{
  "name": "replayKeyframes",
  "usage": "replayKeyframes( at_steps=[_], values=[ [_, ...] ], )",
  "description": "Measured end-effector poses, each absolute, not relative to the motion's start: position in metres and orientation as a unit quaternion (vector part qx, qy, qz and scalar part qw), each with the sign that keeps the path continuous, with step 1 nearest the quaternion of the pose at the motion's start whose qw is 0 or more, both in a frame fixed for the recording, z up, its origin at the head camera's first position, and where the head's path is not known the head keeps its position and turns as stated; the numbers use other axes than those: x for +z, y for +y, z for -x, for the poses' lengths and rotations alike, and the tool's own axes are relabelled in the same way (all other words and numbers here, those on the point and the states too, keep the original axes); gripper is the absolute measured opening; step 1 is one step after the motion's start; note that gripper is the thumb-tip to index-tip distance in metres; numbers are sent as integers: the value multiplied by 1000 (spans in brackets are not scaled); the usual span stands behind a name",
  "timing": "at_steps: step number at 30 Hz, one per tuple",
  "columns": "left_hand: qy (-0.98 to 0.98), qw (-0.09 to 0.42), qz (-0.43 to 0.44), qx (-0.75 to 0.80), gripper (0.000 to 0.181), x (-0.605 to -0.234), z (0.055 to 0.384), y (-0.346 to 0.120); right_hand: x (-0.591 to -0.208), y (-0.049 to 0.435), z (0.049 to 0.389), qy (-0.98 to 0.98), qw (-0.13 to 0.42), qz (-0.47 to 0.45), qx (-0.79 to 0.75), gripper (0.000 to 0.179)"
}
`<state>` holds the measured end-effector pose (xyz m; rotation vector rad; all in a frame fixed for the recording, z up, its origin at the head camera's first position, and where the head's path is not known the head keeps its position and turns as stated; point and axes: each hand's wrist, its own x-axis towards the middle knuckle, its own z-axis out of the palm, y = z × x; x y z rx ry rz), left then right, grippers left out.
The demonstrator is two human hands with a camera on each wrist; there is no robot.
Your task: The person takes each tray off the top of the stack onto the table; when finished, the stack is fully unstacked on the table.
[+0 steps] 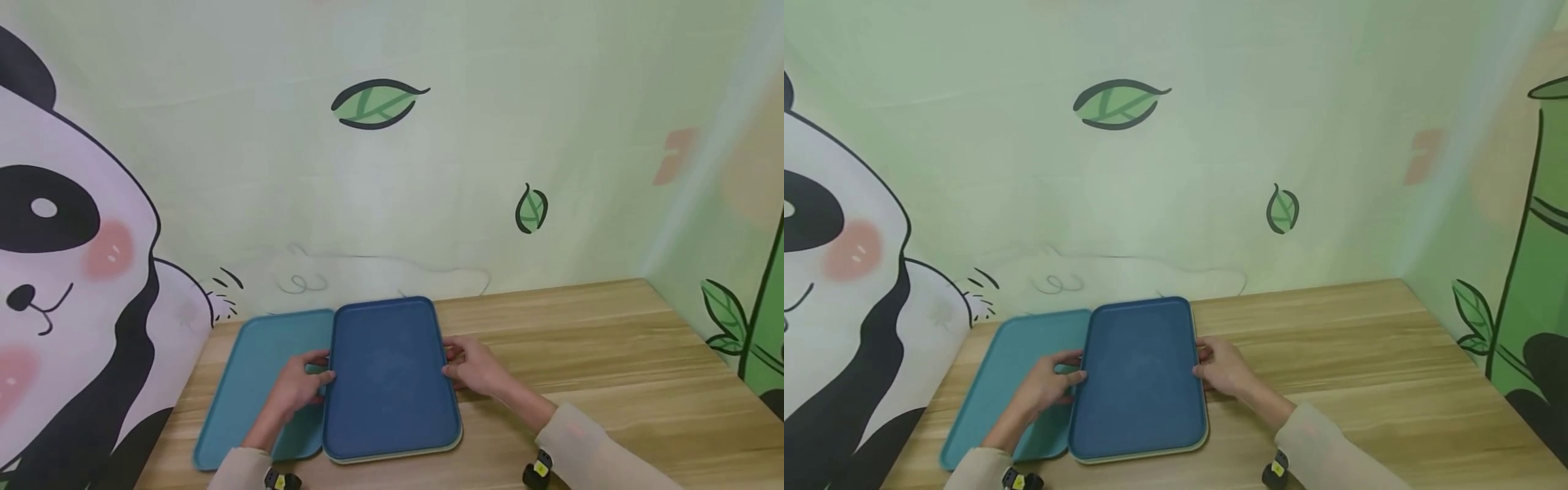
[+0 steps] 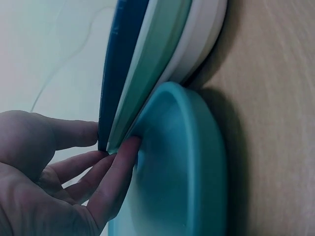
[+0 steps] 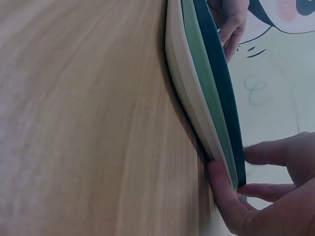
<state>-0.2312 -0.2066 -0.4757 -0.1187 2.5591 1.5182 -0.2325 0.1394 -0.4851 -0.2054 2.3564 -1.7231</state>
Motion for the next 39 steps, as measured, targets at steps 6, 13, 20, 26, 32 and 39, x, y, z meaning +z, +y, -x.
replayKeyframes(
  at_steps=[6, 13, 20, 26, 32, 39],
  values=[
    [858, 83, 39, 505, 51, -473, 231, -207, -481, 135, 233, 821, 87, 80, -558, 62],
    [859, 88, 45, 503, 51, -474, 231, -207, -483, 131, 233, 859, 38, 90, -502, 64],
    [859, 94, 51, 501, 52, -474, 231, -209, -479, 129, 233, 838, 39, 64, -541, 56],
    [858, 94, 50, 503, 52, -472, 232, -208, -471, 134, 236, 767, 109, 19, -632, 49],
    [855, 93, 50, 508, 52, -473, 233, -208, -469, 140, 241, 740, 158, 1, -654, 54],
    [856, 93, 48, 506, 52, -474, 234, -209, -464, 140, 244, 737, 177, 0, -652, 56]
  ],
)
